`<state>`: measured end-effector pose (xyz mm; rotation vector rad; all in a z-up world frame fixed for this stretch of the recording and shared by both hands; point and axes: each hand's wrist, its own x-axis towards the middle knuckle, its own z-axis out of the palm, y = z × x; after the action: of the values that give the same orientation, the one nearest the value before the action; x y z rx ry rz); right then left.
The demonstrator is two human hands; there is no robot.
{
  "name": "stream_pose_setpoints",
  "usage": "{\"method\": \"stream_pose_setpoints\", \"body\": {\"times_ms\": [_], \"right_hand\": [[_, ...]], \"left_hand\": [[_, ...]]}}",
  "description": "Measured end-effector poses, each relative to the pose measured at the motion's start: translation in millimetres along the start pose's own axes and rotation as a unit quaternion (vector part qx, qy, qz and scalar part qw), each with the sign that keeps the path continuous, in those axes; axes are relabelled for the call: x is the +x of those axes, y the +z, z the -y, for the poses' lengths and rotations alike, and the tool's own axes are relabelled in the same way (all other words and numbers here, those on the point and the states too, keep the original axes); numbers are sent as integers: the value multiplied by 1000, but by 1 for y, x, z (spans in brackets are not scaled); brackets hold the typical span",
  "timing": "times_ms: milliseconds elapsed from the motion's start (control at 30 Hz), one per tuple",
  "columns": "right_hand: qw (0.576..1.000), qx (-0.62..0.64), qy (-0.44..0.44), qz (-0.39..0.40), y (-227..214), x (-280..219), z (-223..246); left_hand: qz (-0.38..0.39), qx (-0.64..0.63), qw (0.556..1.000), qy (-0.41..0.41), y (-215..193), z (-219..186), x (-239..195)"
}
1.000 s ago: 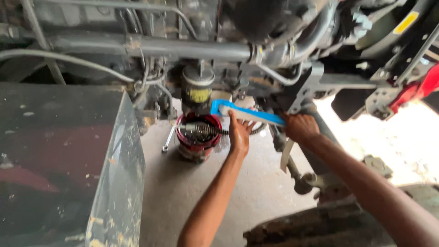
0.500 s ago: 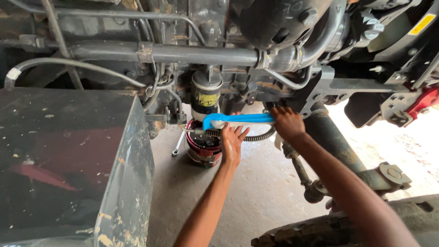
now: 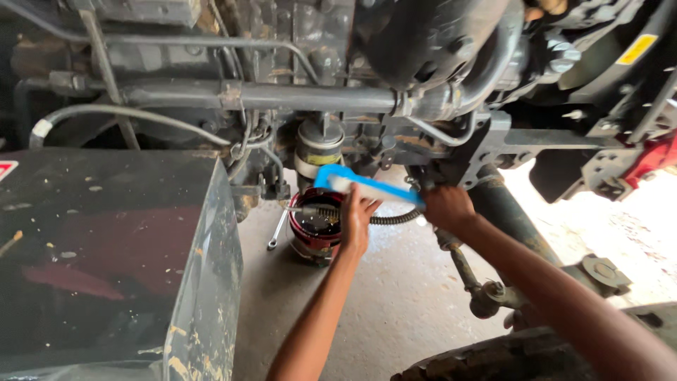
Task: The person uses a blue strap wrench to loosen and remove an oil filter from the underside of a tractor engine, allowing oil to drain into a red container. They then install a new oil filter by hand, tightening it securely.
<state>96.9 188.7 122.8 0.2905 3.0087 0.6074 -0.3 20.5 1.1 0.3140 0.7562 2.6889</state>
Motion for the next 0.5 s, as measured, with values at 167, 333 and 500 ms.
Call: {"method": "stream_pose_setpoints", "body": {"times_ms": [167,333,500], "right_hand": [[993,60,-52,86,-63,-114,92],[991,37,-30,129,-64,-86,78],[999,16,22,-24,-22,-24,-3]], "left_hand": [[61,-156,985,47,-40,-27,-25],[53,-102,993,28,-32,-39,-40],[53,-23,998,-10,18,-31,-36]]}}
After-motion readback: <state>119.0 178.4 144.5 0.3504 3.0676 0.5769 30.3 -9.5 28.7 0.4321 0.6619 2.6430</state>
